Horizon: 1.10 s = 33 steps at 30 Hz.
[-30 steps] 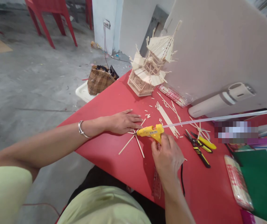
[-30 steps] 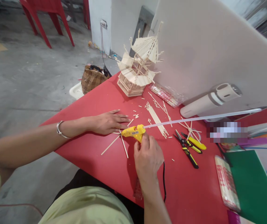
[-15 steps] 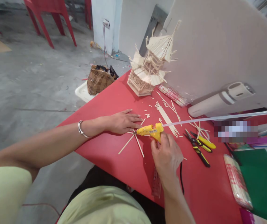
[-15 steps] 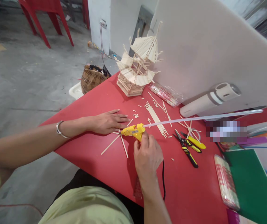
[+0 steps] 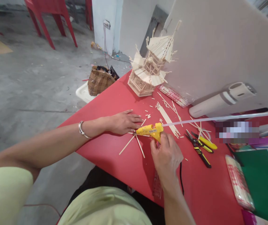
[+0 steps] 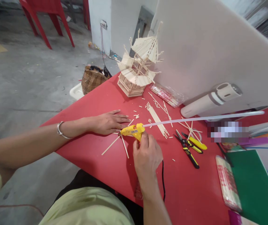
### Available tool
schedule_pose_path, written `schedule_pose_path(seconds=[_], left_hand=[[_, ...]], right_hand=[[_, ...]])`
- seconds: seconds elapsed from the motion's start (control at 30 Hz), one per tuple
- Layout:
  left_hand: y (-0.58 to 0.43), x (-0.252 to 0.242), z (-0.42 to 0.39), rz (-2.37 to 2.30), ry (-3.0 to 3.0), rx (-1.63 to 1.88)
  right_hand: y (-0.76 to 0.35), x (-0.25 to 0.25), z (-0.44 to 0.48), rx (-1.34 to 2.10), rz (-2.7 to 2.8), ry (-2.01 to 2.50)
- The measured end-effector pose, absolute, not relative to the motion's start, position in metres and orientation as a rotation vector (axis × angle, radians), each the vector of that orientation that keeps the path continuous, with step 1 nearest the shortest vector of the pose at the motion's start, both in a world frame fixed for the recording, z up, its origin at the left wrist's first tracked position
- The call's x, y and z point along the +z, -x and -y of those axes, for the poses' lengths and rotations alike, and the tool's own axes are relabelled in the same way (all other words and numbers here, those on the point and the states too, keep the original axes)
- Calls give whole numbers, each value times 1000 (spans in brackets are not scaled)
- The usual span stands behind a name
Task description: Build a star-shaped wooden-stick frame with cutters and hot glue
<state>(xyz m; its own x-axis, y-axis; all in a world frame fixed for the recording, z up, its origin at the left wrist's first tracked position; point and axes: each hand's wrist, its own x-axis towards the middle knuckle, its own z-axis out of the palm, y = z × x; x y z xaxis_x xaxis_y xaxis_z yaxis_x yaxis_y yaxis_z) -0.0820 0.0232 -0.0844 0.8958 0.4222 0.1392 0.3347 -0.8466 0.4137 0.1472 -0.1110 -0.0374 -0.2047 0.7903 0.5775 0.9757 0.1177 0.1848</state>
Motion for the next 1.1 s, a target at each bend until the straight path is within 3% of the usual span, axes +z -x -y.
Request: schedule_pose_path(seconds=[1.1], left_hand=[[83, -86, -23, -563, -2694, 316]], right_hand=[[-156, -41, 111, -798, 2040, 1747]])
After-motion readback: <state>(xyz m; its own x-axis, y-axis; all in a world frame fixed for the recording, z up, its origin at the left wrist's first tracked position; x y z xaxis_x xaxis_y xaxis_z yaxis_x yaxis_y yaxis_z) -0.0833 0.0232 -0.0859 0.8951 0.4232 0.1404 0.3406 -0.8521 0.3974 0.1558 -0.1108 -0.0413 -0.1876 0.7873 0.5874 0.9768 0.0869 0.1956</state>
